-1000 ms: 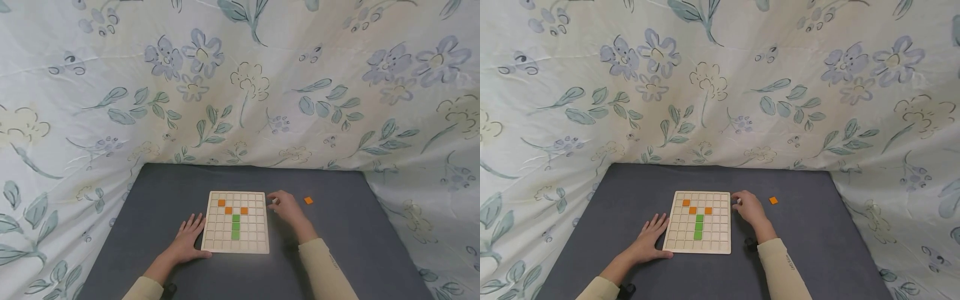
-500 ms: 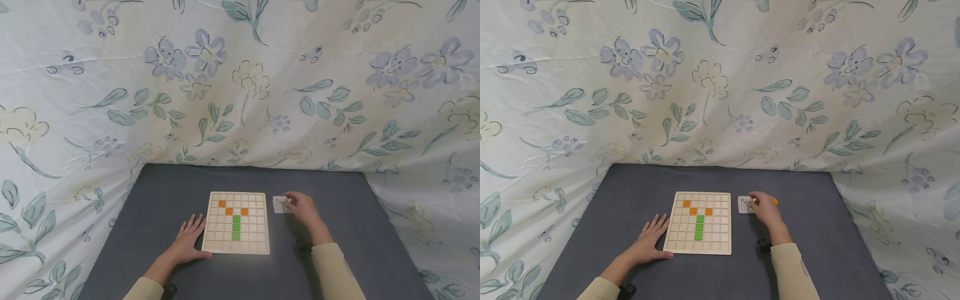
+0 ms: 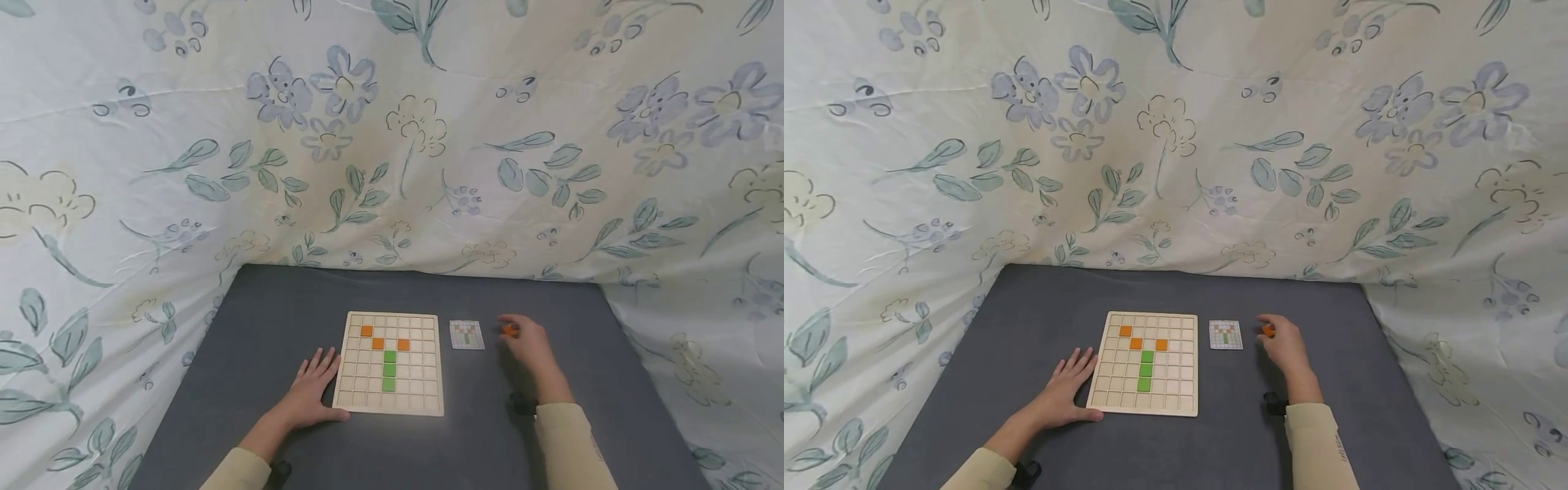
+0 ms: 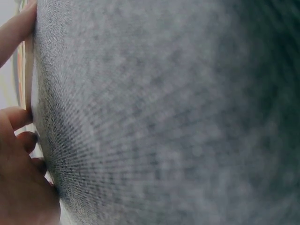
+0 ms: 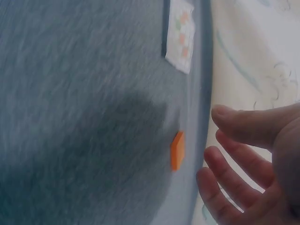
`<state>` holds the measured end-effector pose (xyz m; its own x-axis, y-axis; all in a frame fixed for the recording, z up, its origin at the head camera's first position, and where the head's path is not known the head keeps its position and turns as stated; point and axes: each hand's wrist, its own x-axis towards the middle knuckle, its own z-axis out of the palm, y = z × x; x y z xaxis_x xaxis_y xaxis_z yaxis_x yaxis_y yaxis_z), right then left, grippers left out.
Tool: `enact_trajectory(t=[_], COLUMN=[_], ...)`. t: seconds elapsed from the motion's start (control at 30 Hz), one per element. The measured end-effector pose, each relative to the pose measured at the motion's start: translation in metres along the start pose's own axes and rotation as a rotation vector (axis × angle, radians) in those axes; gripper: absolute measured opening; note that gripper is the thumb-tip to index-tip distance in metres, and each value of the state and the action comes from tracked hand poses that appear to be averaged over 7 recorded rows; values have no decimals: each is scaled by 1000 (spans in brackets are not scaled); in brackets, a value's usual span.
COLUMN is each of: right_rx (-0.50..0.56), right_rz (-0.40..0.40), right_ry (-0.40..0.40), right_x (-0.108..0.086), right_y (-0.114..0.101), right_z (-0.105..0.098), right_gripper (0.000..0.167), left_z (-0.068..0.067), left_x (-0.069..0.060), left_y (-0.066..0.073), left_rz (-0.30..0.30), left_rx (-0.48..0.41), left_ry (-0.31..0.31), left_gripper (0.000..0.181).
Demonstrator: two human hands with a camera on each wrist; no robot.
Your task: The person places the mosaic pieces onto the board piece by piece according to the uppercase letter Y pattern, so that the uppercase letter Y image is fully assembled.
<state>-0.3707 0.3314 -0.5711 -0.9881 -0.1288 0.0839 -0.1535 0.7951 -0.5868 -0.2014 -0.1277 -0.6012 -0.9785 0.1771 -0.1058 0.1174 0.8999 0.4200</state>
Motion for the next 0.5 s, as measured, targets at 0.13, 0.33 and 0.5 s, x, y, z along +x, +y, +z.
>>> enact_trajectory(t=[0.13,0.33,0.5], right_rx=[-11,-55,-90], right_rz=[17,42,32], right_ry=[-5,-46,-78], right_x=[1,5,7], right_y=[10,17,19], right_z=[-4,-7,-5], right_gripper=[48,46,43], left_z=[0,0,1], left_x=[0,0,0], left_y=[2,2,1], left_rz=[-2,-13,-18], left_rx=[1,-1,3], left_ry=[6,4,1], left_gripper=[125,125,126])
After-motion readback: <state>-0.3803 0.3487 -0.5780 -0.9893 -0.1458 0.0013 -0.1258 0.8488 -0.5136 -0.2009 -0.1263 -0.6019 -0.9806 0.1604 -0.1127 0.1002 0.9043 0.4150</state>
